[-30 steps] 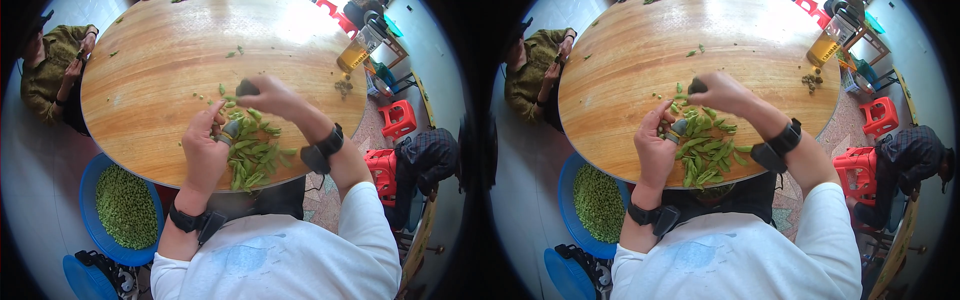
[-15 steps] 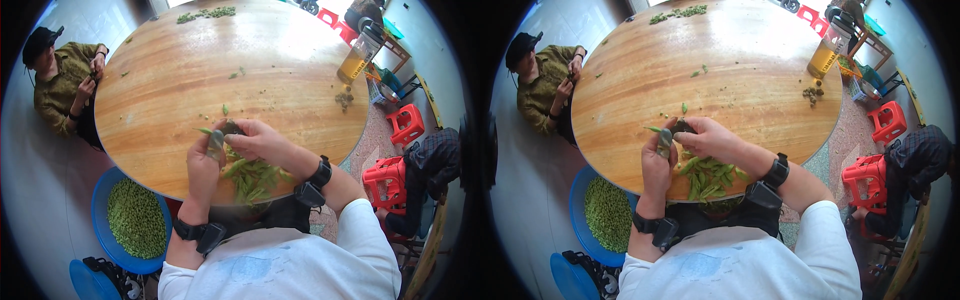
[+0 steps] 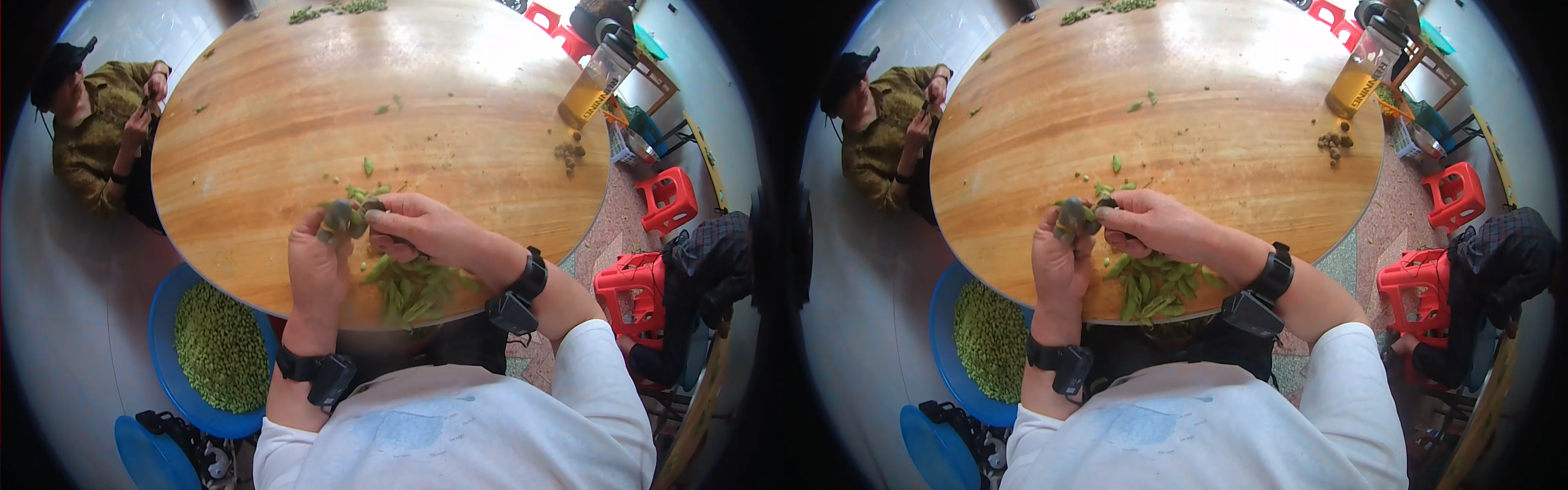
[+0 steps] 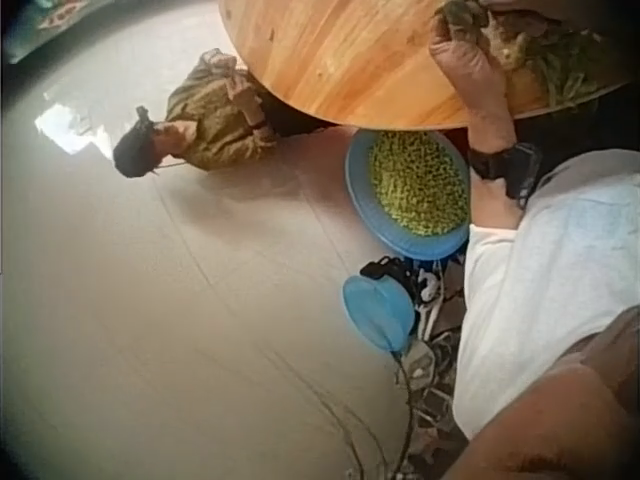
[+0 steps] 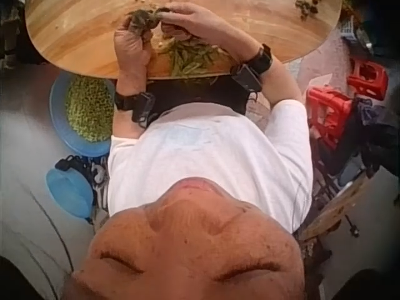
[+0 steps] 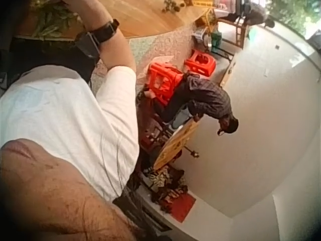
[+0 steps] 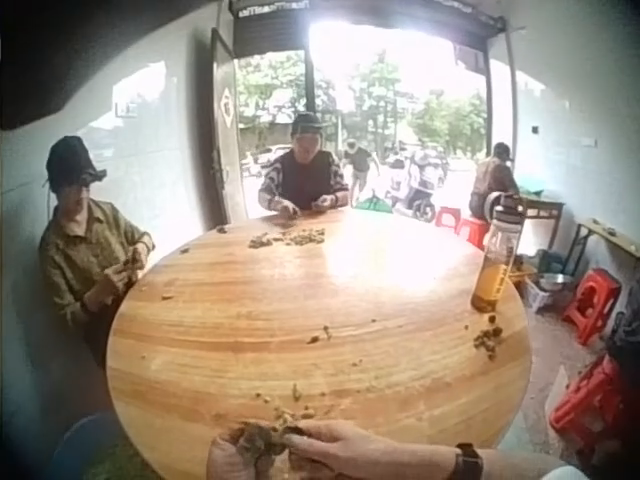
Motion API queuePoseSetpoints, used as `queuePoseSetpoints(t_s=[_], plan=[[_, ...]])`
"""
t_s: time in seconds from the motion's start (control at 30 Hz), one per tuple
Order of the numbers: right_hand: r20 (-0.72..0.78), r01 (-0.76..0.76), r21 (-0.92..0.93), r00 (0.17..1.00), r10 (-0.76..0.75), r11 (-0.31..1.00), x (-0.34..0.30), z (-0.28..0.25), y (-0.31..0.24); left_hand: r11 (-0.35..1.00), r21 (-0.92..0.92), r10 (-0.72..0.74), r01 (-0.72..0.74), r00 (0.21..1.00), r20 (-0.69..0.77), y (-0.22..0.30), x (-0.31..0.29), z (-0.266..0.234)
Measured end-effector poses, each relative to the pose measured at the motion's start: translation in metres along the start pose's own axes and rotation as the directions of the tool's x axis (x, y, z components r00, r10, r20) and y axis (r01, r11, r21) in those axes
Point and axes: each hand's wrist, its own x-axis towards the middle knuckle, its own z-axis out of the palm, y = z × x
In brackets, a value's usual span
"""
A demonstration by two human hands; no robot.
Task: Shelling edamame beans by hand at a table with other workers.
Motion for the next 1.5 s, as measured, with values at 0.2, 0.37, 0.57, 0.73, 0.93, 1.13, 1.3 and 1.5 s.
queuePoseSetpoints(t_s=[0.2, 0.37, 0.57, 0.73, 0.93, 1.13, 1.3, 1.5], plan=[[-0.043, 0.03, -0.188, 0.998, -0.039, 0.982, -0.001, 0.003, -0.008, 0.969, 0.236, 0.088, -0.07, 0.994, -0.064, 0.001, 0.009, -0.004], [-0.026, -0.008, -0.166, 1.0, 0.004, 0.986, -0.002, 0.001, -0.003, 0.949, 0.311, 0.088, -0.055, 0.992, -0.092, 0.0, -0.003, 0.004], [0.013, -0.024, -0.056, 1.0, 0.025, 0.998, -0.006, 0.006, -0.005, 0.955, 0.277, 0.13, -0.107, 0.989, -0.066, 0.004, -0.008, 0.011], [0.039, -0.083, 0.005, 0.996, 0.083, 0.997, -0.011, 0.004, -0.003, 0.996, 0.092, -0.019, 0.011, 0.996, 0.091, 0.005, -0.013, 0.009], [-0.1, 0.048, -0.192, 0.993, -0.068, 0.98, -0.002, -0.004, 0.001, 0.95, 0.309, -0.002, -0.032, 0.994, 0.11, 0.003, -0.006, 0.007], [-0.238, 0.099, -0.562, 0.932, -0.275, 0.821, -0.003, -0.003, -0.006, 0.869, 0.478, 0.098, -0.128, 0.991, 0.087, 0.002, -0.004, 0.015], [-0.216, 0.057, -0.527, 0.956, -0.199, 0.848, -0.002, 0.0, -0.006, 0.924, 0.381, 0.025, -0.042, 0.998, 0.051, 0.002, -0.002, 0.002], [-0.27, 0.046, -0.734, 0.896, -0.353, 0.678, -0.003, -0.003, -0.004, 0.974, 0.127, -0.194, 0.188, 0.98, 0.034, 0.006, -0.001, -0.001]])
